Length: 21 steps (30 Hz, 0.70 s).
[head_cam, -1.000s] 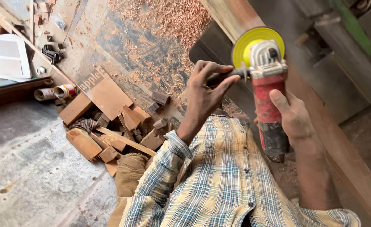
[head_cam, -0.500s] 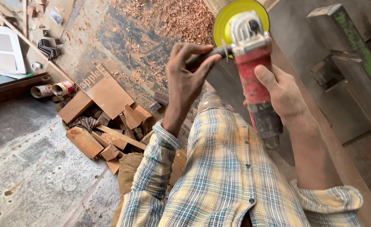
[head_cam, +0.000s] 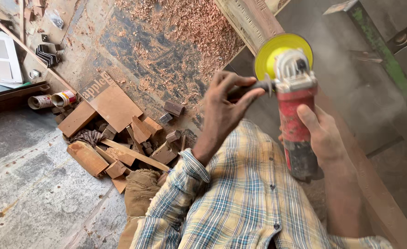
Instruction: The person sands a long wooden plank using a handheld power sander, moving the tool back and forth along the surface while holding the plank in place with their other hand.
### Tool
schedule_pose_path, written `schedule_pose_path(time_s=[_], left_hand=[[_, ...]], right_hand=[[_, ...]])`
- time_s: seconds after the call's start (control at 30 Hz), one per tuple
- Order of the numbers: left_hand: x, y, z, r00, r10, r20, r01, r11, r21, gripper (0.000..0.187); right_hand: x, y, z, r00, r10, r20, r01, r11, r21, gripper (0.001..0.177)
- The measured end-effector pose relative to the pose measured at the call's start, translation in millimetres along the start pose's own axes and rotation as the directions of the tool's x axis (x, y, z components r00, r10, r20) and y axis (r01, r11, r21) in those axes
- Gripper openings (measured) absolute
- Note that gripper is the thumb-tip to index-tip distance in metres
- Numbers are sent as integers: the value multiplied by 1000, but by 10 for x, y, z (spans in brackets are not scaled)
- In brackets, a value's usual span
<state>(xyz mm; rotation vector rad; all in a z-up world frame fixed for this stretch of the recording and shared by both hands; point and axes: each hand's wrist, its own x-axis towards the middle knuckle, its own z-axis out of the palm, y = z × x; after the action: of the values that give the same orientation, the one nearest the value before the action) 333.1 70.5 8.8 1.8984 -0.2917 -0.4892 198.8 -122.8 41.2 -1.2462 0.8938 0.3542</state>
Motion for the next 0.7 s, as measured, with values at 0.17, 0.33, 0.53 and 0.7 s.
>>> schedule_pose_path(time_s=[0.17, 0.33, 0.53, 0.7], left_hand=[[-166, 125, 197, 999, 0, 33, 2, 998, -65, 29], [118, 137, 3, 998, -21, 61, 30, 986, -166, 29], [902, -39, -756, 999, 28, 41, -20, 984, -178, 30], [1689, -77, -1556, 998, 5, 58, 1, 995, -103, 31]], right_hand=[[-275, 298, -206, 998, 31, -50, -28, 998, 63, 59], [-81, 161, -6, 996, -7, -84, 13, 998, 67, 61], [590, -418, 682, 998, -30, -60, 31, 1000, 0, 64], [1157, -1036, 1420, 998, -17, -56, 19, 999, 45, 63]])
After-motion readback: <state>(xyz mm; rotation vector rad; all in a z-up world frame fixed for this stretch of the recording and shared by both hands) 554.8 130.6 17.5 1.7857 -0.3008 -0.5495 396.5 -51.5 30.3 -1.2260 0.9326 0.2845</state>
